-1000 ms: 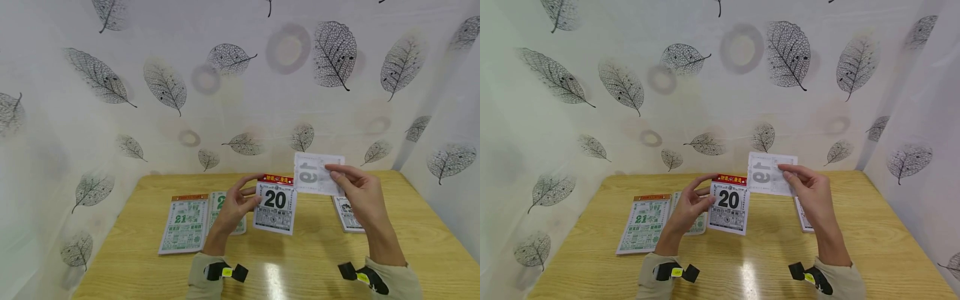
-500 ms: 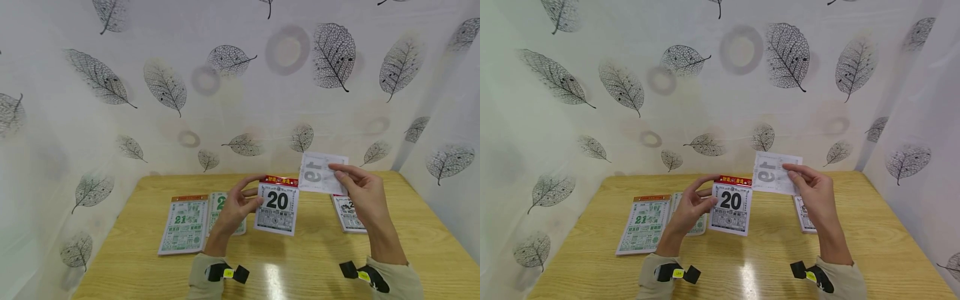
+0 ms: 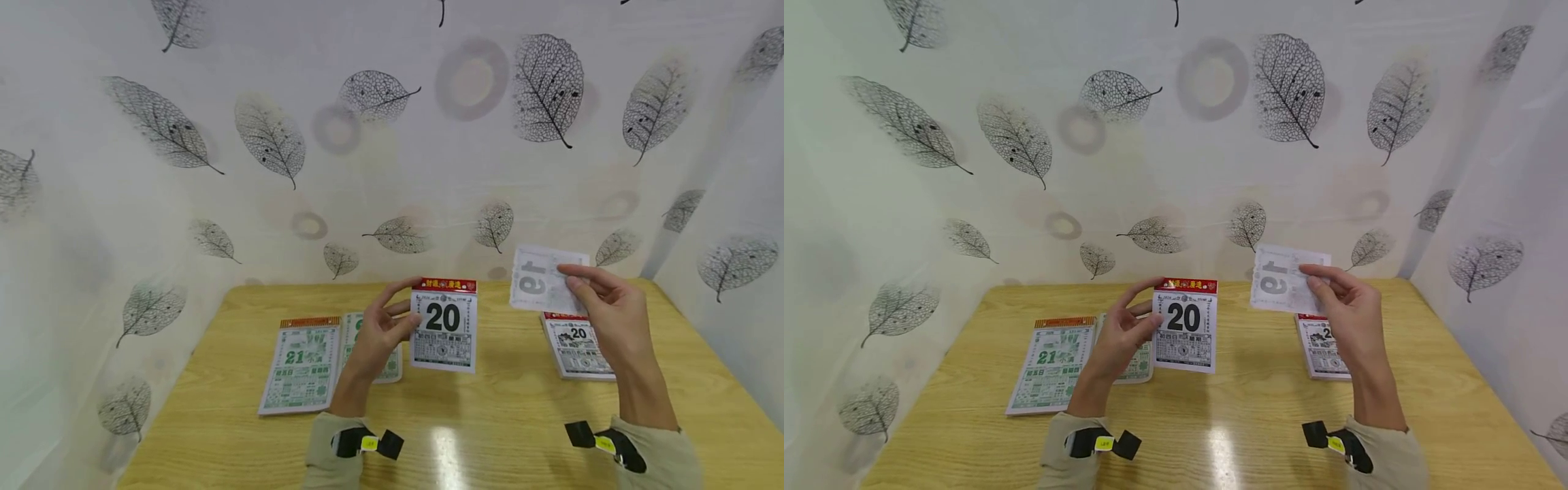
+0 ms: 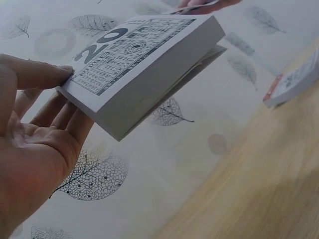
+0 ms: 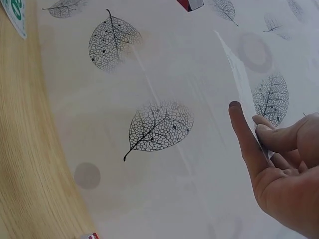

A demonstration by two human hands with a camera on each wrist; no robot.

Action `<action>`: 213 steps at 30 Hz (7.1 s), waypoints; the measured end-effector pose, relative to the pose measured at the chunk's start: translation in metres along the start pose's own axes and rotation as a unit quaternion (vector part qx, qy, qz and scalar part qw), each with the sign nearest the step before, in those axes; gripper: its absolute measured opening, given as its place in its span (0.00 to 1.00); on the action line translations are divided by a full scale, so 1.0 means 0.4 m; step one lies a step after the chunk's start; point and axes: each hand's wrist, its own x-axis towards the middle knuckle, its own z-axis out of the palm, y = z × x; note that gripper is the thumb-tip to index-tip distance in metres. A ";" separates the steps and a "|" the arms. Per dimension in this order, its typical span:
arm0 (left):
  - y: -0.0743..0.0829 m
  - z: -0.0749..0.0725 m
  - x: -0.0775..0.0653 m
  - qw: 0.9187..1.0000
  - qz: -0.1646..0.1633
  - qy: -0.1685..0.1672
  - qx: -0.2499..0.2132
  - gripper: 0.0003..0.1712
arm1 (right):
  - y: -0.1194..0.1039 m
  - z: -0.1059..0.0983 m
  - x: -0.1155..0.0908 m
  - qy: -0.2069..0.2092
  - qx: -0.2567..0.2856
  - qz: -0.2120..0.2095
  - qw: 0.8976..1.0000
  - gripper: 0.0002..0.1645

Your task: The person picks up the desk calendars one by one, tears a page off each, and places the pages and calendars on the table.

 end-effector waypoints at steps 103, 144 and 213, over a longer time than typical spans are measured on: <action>-0.228 0.031 0.002 0.888 -0.177 0.233 0.355 0.29 | 0.236 0.172 -0.076 -0.233 -0.431 -0.112 0.865 0.03; -0.221 0.045 -0.003 0.860 -0.144 0.201 0.445 0.31 | 0.200 0.190 -0.114 -0.245 -0.441 -0.017 0.863 0.08; -0.246 0.275 0.072 0.954 -0.045 0.089 0.283 0.28 | 0.163 -0.085 -0.053 -0.103 -0.381 -0.177 0.902 0.24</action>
